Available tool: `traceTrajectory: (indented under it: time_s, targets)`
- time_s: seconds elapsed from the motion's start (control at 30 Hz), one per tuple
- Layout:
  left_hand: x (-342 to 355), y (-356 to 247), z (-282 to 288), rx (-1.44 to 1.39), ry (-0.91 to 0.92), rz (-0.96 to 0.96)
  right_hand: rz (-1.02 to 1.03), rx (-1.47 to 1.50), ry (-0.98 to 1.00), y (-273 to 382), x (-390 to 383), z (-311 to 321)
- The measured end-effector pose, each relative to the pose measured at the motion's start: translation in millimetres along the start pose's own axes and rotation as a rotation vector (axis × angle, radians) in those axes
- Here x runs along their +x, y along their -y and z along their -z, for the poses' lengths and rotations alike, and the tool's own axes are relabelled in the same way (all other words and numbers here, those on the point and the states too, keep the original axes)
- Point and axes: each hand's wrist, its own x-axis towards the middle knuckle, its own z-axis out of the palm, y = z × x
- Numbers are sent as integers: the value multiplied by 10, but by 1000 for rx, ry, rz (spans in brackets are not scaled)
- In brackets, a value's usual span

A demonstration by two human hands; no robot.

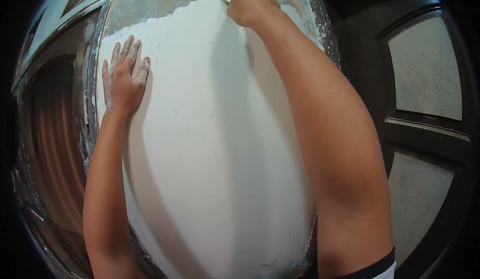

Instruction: The person applies plaster to a curved wall section using a putty knife.

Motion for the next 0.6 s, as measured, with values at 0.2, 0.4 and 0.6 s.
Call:
traceTrajectory:
  time_s: [0.2, 0.4, 0.6]
  targets:
    - [-17, 24, 28, -14, 2, -4, 70, 52, -61, -48, -56, -79]
    - [14, -31, 67, -27, 26, 16, 34, -7, -57, -37, -64, -107]
    - [-17, -11, 47, -17, 23, 11, -76, 124, 36, 226, -244, 178]
